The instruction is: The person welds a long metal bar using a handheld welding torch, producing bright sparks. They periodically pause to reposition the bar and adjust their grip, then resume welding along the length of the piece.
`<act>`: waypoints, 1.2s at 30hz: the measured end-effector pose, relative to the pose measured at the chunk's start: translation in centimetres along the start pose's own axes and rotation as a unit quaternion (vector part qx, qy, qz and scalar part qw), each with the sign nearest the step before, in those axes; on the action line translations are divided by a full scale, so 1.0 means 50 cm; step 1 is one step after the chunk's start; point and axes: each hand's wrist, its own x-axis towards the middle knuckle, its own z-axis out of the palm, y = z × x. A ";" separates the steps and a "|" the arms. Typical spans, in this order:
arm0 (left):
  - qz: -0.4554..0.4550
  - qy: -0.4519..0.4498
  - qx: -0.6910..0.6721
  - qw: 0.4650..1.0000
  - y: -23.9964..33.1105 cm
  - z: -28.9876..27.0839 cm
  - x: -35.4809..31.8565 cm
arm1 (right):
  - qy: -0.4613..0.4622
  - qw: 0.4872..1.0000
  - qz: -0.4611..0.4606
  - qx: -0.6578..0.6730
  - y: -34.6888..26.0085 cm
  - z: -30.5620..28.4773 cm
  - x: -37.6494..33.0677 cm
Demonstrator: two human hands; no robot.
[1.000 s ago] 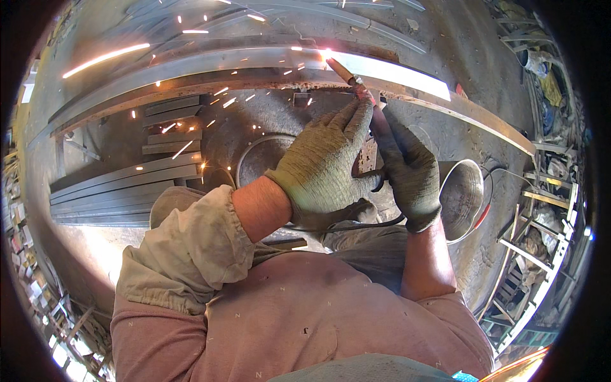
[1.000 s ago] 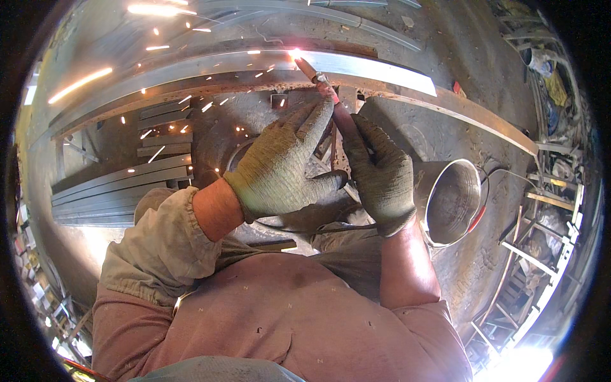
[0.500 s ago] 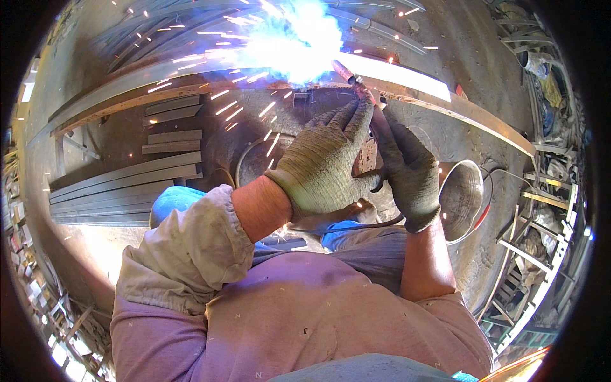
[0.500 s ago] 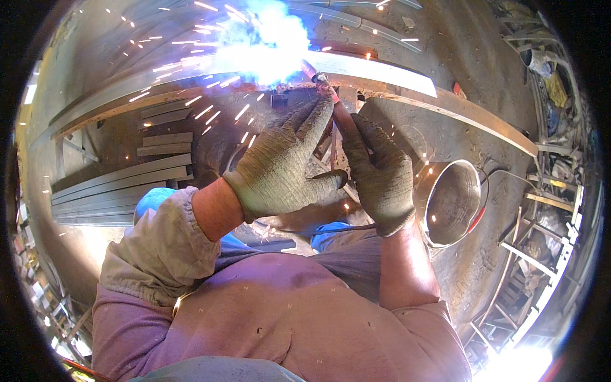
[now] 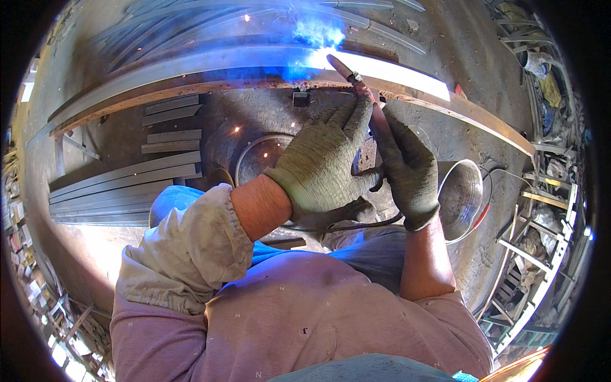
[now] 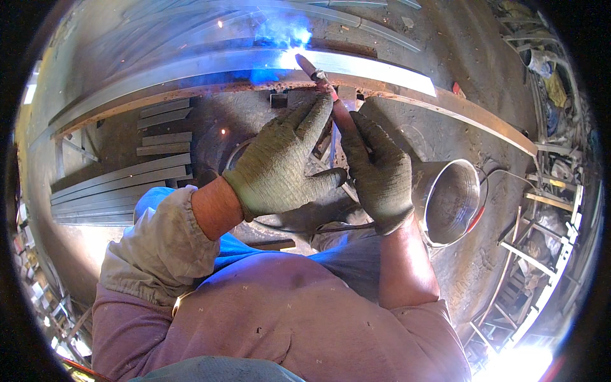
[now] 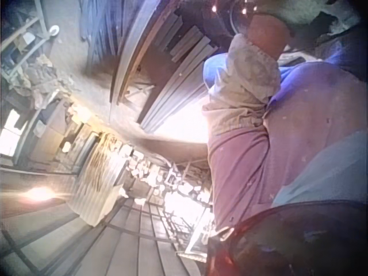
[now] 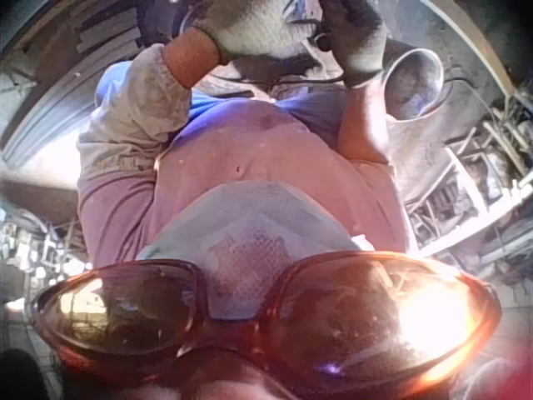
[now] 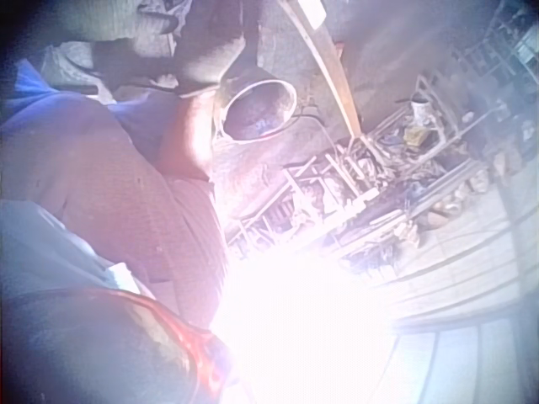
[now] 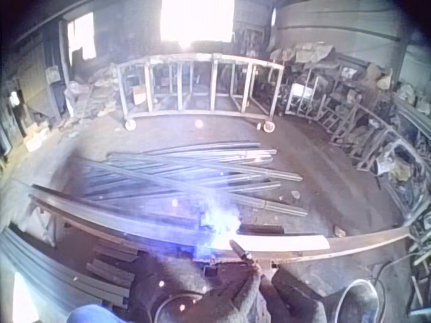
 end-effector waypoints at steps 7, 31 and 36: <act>-0.038 -0.062 0.005 0.997 0.016 -0.017 0.007 | 0.000 0.998 0.030 0.058 0.013 0.005 -0.003; -0.022 -0.027 -0.002 0.999 0.004 -0.002 0.002 | 0.005 0.999 0.017 0.043 0.002 0.009 -0.001; 0.012 0.005 -0.009 1.000 -0.007 0.006 0.003 | 0.006 0.999 0.027 0.041 -0.003 0.010 -0.001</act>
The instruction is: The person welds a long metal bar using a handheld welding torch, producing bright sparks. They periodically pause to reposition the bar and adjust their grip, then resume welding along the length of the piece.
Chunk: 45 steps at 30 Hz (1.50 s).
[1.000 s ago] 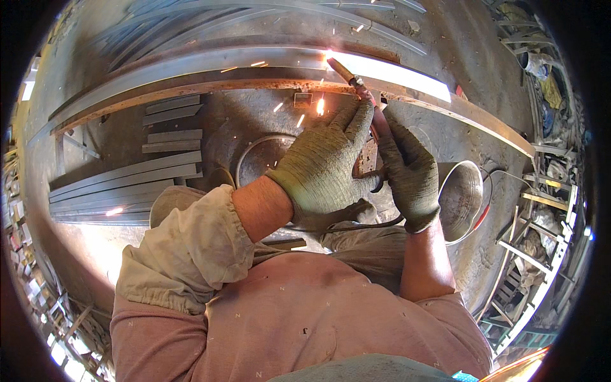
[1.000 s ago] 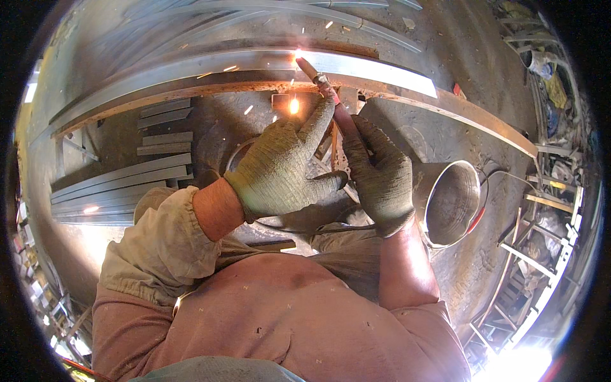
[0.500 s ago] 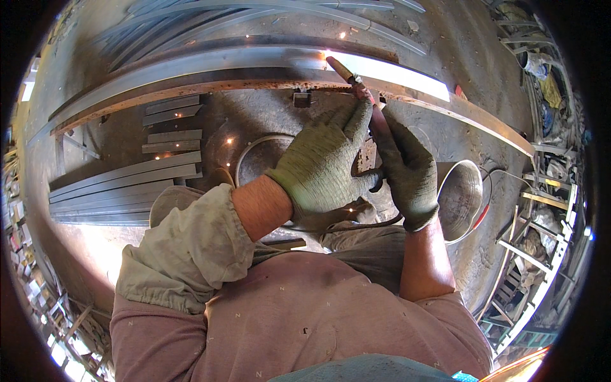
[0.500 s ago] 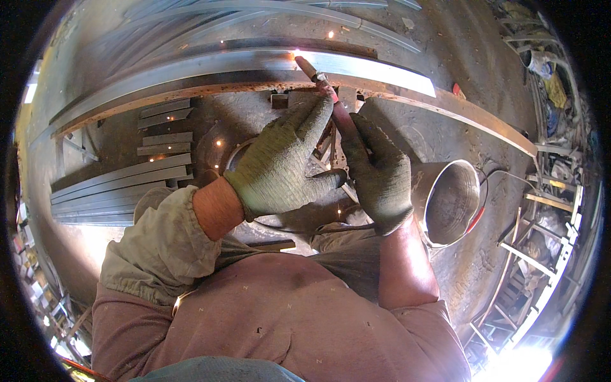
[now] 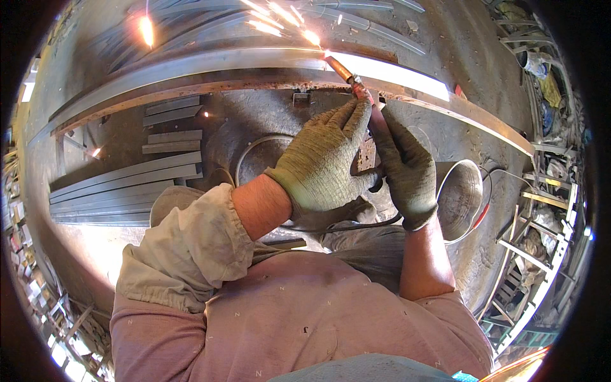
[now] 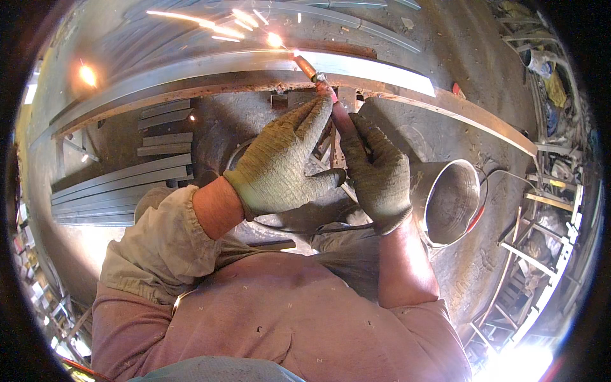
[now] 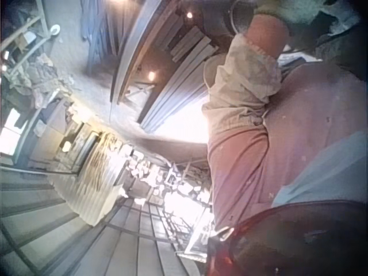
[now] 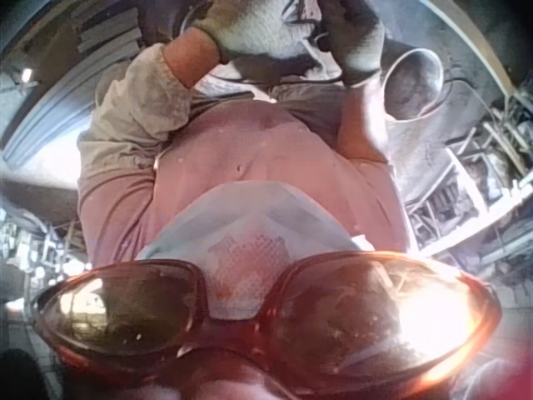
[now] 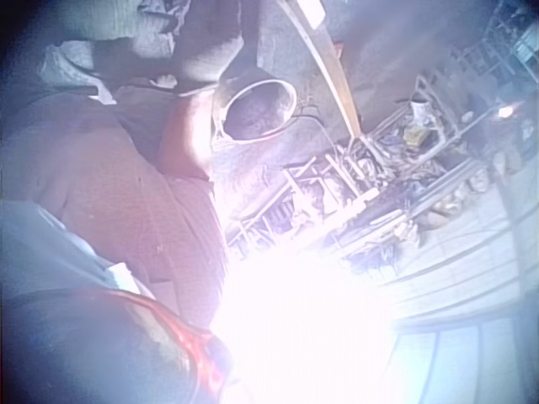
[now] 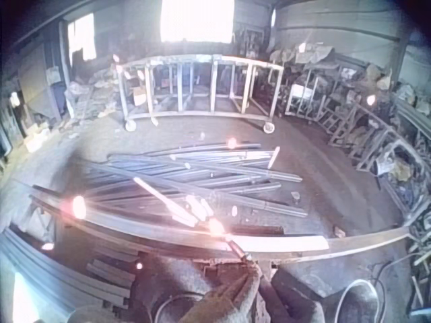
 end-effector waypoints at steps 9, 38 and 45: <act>-0.009 -0.007 0.007 1.000 0.006 -0.005 0.001 | 0.002 1.000 -0.009 -0.021 0.004 -0.007 0.001; -0.019 -0.026 0.015 0.999 0.004 0.000 -0.007 | -0.003 1.000 0.003 -0.006 -0.008 -0.004 -0.007; -0.017 -0.031 0.025 0.999 0.004 -0.001 -0.001 | 0.006 1.000 0.018 0.005 0.011 0.001 0.000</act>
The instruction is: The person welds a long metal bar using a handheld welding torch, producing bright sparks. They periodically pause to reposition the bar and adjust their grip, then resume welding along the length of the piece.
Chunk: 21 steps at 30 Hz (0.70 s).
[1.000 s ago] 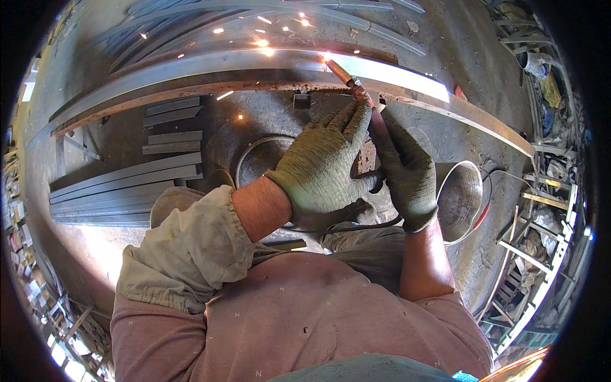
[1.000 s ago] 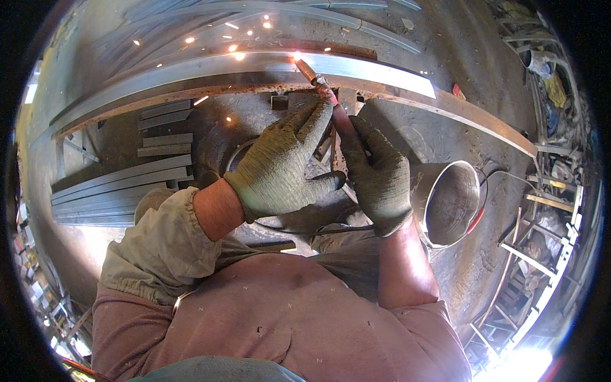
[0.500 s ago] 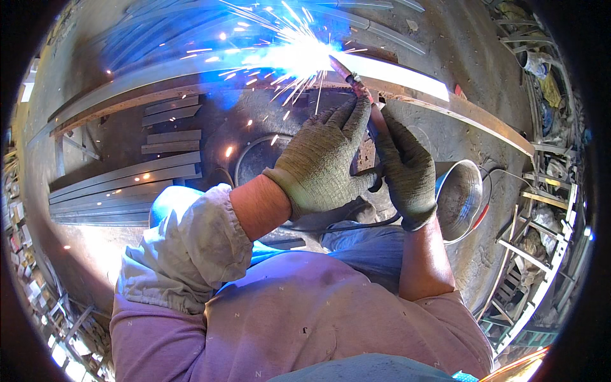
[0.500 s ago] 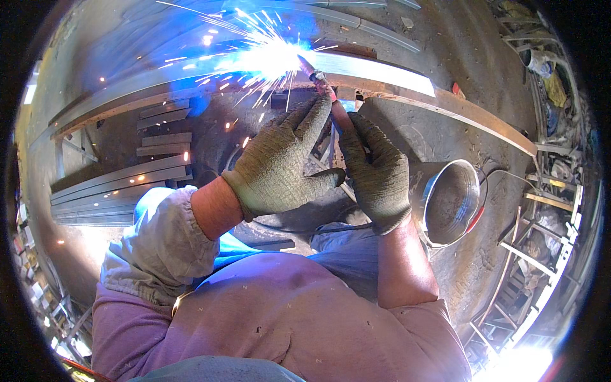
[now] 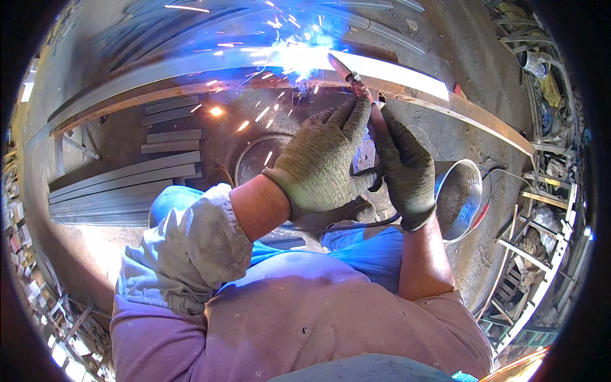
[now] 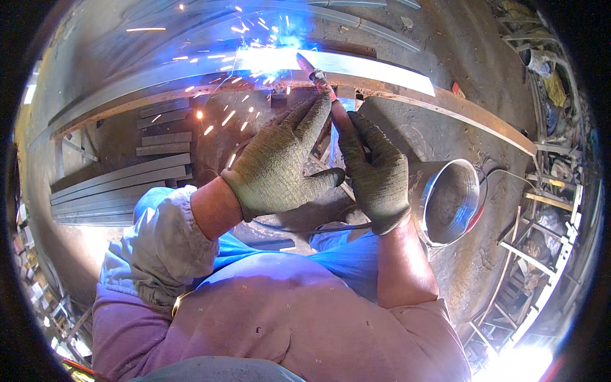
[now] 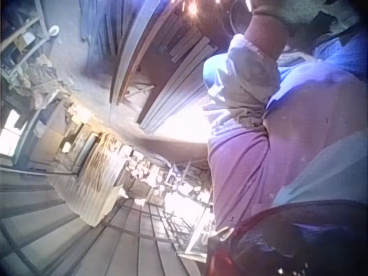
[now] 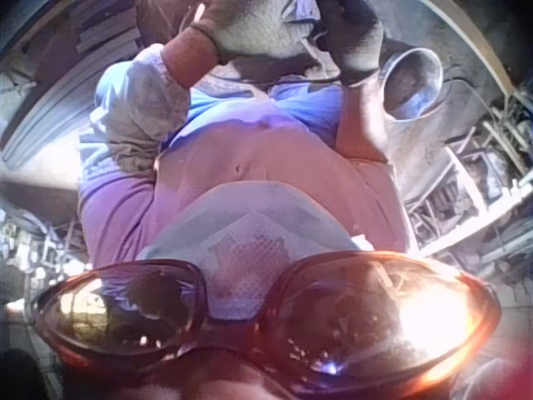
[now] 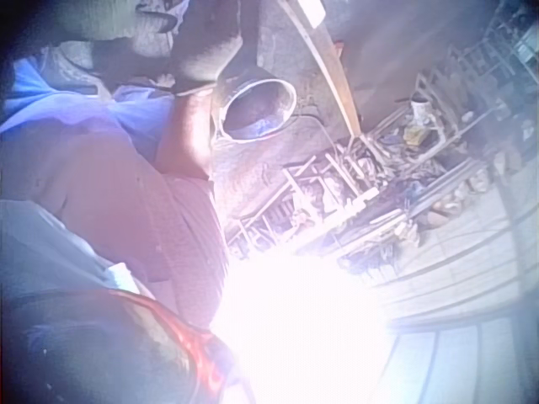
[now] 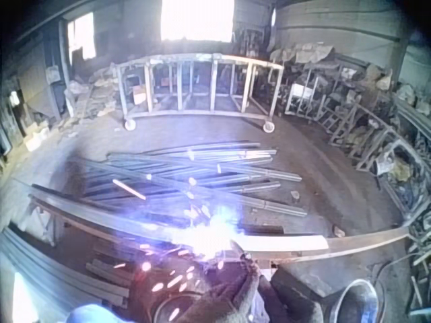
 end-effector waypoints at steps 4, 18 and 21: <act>0.000 0.011 0.001 1.000 0.005 -0.004 -0.007 | -0.013 1.000 0.013 0.002 -0.015 -0.001 -0.007; -0.030 -0.023 -0.030 0.999 0.008 -0.008 -0.006 | -0.034 0.999 -0.021 -0.008 -0.002 -0.011 -0.006; -0.033 -0.033 0.013 0.999 0.017 -0.012 -0.012 | -0.031 0.996 -0.076 -0.020 0.000 -0.007 -0.007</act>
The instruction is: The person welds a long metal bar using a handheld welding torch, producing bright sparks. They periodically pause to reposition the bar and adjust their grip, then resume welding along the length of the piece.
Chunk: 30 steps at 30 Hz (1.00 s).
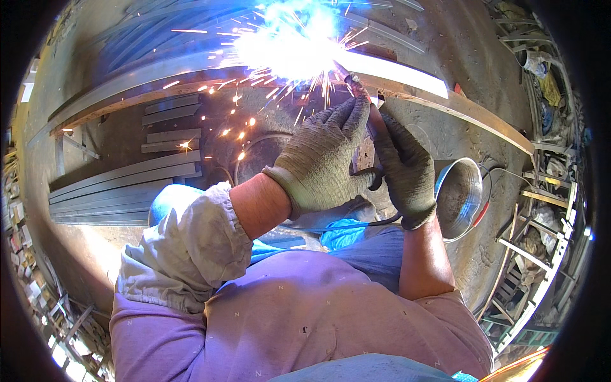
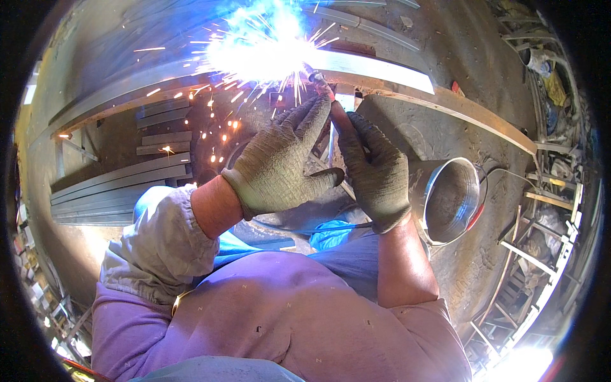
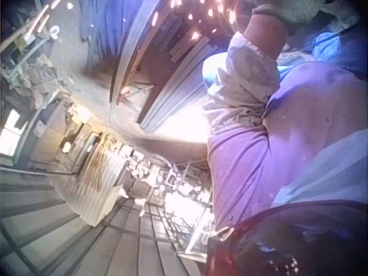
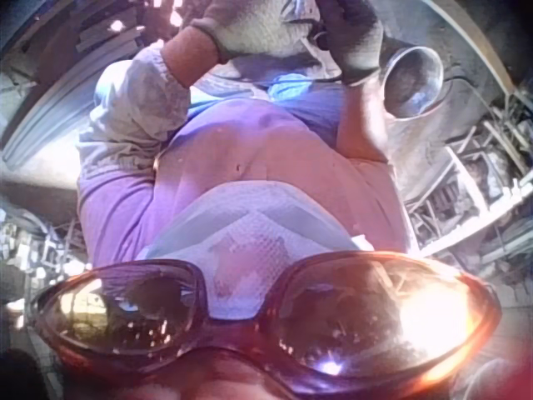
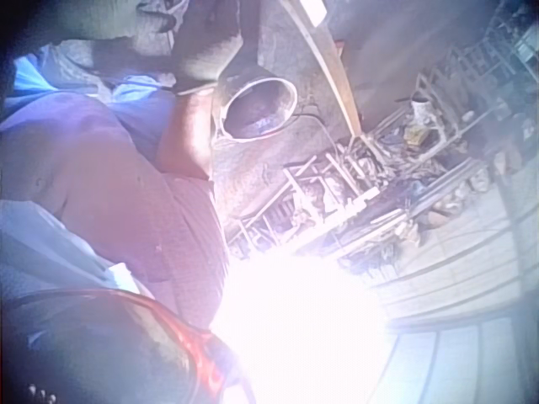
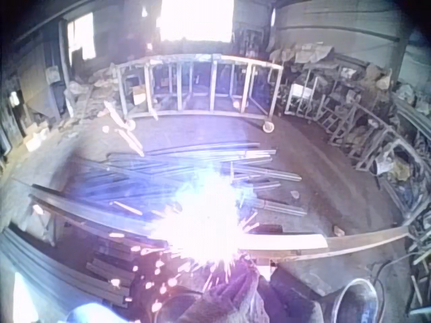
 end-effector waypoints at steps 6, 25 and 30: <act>0.021 0.018 -0.019 0.999 -0.007 -0.001 0.005 | 0.006 1.000 0.005 -0.008 -0.007 0.003 0.000; 0.011 0.016 -0.001 1.000 -0.001 0.000 0.000 | -0.001 0.993 0.114 -0.012 -0.024 -0.007 -0.004; 0.009 0.008 -0.026 1.000 -0.005 0.009 -0.004 | 0.018 0.998 0.051 0.023 -0.006 0.001 -0.011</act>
